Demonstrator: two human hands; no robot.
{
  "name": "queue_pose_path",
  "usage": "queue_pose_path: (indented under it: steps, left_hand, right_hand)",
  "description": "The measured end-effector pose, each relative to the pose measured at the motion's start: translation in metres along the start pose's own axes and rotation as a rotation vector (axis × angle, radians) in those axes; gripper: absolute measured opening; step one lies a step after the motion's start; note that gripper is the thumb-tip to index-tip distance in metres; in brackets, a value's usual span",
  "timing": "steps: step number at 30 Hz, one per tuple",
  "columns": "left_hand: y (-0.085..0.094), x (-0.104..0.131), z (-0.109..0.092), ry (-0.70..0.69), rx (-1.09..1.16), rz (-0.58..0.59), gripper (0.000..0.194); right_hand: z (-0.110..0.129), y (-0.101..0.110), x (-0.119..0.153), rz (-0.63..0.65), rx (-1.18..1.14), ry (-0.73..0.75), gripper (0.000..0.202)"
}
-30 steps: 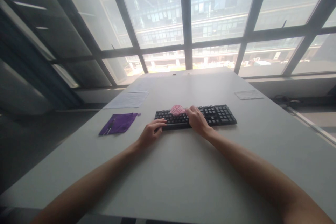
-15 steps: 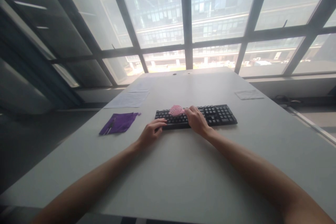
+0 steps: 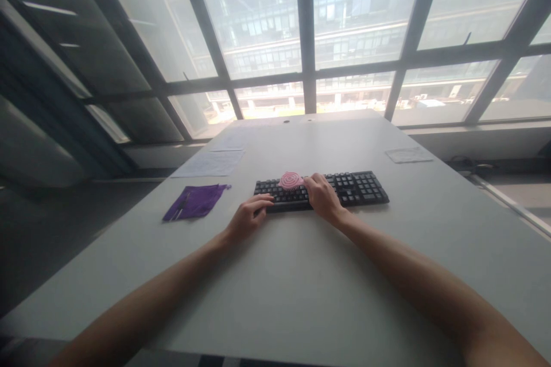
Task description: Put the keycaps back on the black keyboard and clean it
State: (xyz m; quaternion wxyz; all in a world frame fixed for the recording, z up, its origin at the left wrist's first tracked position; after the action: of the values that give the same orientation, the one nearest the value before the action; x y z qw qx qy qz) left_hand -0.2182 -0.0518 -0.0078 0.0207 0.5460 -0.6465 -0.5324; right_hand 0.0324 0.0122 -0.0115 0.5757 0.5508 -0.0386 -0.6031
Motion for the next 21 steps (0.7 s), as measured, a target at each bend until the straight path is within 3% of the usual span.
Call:
queue_pose_path:
  steps: [9,15,21]
  left_hand:
    - [-0.0013,0.0008,0.0023,-0.002,-0.003,0.000,0.028]
    - [-0.0012,-0.0002,0.0020,-0.017,-0.020,-0.016,0.028]
    - [-0.0009,0.0004,0.0020,-0.014,-0.011,-0.014,0.028]
  right_hand:
    - [0.0010,0.0023,-0.0003,-0.034,-0.024,0.024,0.024]
    - [0.0086,0.0006,0.0008,0.015,-0.068,0.116,0.025]
    - [0.0013,0.0016,-0.0006,-0.045,-0.019,0.036,0.023]
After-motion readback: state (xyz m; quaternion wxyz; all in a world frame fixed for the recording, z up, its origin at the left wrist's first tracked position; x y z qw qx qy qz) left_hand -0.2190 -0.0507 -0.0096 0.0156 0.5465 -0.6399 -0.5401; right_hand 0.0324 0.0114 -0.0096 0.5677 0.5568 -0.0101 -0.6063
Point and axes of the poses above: each hand's wrist, its own x-axis away from the middle knuckle, its own y-axis out of the back of the hand, z = x × y, the point moved 3 cm from there along -x, towards the middle knuckle, and after that the axes turned 5 degrees about -y, right-handed, at the moved point
